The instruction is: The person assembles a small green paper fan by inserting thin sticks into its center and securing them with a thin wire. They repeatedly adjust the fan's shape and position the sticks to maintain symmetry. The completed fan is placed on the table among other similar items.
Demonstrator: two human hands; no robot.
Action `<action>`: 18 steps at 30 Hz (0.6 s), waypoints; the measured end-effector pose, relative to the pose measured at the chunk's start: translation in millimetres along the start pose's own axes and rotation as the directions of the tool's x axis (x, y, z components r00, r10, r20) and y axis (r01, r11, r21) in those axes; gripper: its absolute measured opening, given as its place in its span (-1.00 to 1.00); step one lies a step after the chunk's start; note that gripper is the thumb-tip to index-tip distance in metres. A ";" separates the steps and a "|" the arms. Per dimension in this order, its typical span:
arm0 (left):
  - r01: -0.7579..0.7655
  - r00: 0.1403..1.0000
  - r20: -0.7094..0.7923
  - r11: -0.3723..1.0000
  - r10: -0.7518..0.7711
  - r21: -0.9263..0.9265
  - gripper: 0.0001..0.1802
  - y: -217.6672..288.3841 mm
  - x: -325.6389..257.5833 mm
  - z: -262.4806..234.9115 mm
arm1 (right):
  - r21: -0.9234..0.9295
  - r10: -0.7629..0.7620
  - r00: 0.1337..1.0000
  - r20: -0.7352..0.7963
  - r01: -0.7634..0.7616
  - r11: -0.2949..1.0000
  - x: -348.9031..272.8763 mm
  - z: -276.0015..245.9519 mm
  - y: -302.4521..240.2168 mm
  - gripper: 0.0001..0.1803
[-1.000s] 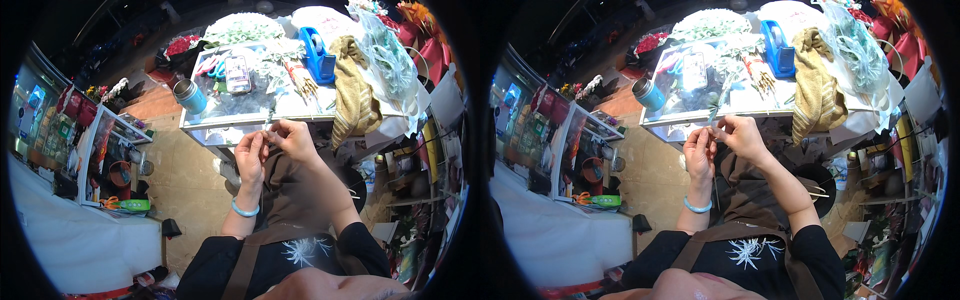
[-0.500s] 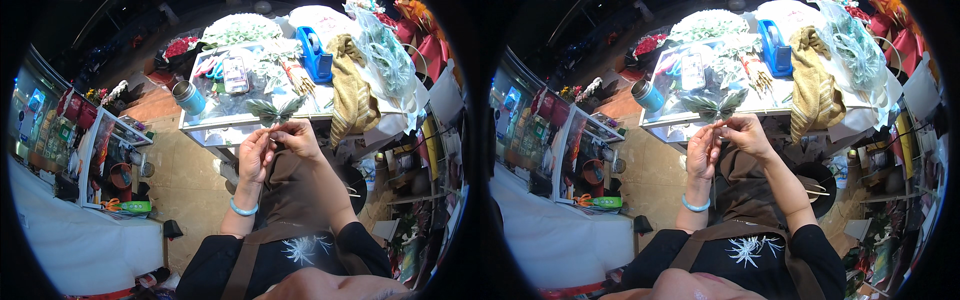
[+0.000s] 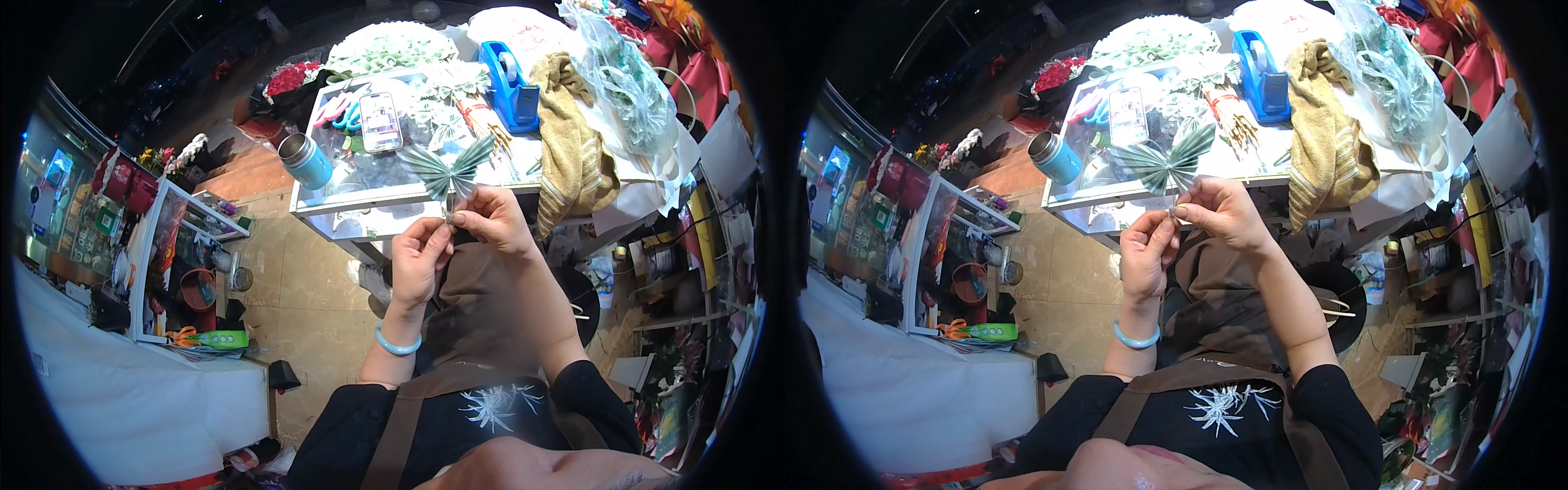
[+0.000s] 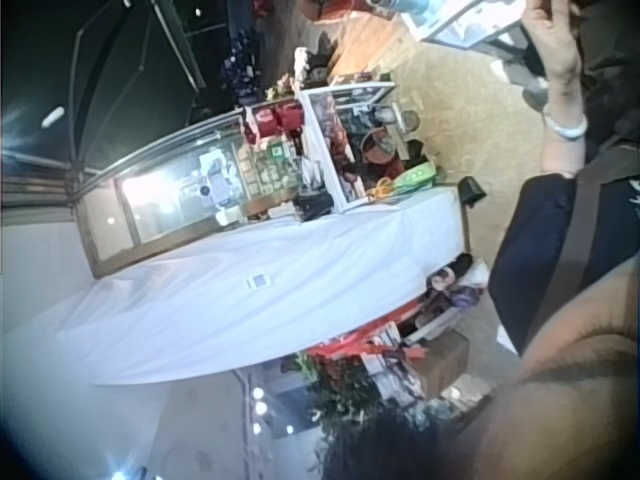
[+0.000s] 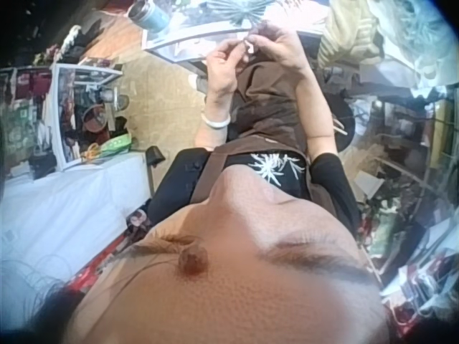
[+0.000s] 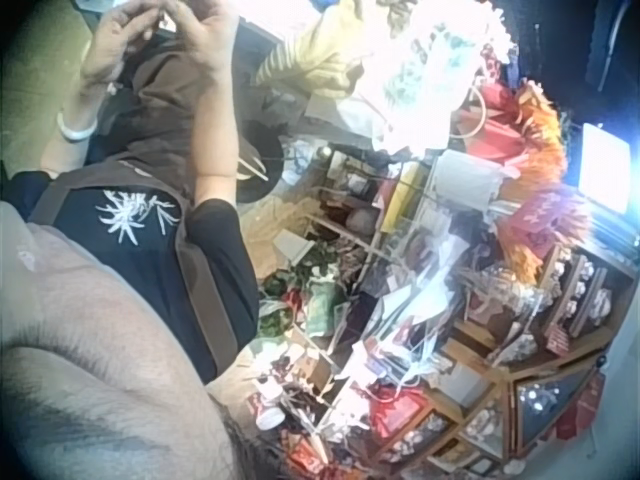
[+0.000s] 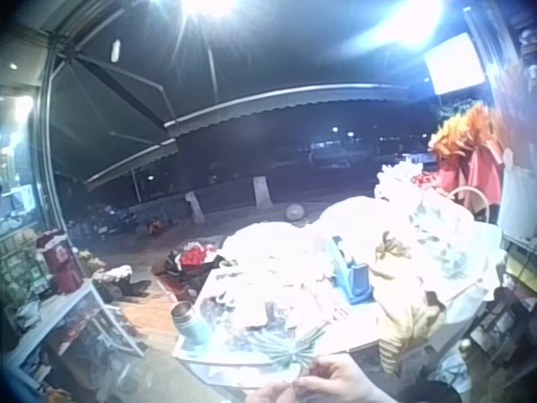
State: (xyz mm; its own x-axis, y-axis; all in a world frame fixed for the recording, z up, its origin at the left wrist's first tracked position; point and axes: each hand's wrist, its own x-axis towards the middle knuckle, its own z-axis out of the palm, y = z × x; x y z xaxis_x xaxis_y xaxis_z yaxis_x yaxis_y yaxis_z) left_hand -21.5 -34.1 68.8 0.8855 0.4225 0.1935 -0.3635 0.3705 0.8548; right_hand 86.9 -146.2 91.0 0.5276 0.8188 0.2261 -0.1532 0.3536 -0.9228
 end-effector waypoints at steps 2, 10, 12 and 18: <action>0.137 0.989 0.077 0.978 -0.126 -0.158 -0.82 1.6 0.2 -4.6 | 0.068 0.027 0.999 0.025 -0.029 0.997 2.3 -2.6 1.7 -0.78; 0.348 0.896 0.404 0.858 -0.185 -0.378 -0.81 -9.3 7.2 -15.5 | 0.169 -0.003 0.993 0.114 -0.016 0.985 -0.3 -3.1 9.9 -0.82; 0.155 0.979 0.155 0.976 -0.131 -0.154 -0.82 -13.0 9.5 -9.8 | 0.047 -0.022 0.999 -0.042 0.024 0.999 -1.7 -3.0 9.5 -0.85; 0.004 1.000 0.007 1.000 -0.004 0.003 -0.83 -12.9 3.8 -2.4 | 0.045 -0.070 0.980 -0.188 0.080 0.996 -1.7 7.6 15.5 -0.82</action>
State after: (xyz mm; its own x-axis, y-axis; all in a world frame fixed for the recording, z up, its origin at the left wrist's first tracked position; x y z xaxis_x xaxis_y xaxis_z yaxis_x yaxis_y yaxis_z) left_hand -14.2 -35.3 57.4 0.8888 0.4156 0.1933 -0.3594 0.3700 0.8567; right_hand 77.3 -138.6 78.7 0.6845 0.6924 0.2280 -0.1481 0.4384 -0.8865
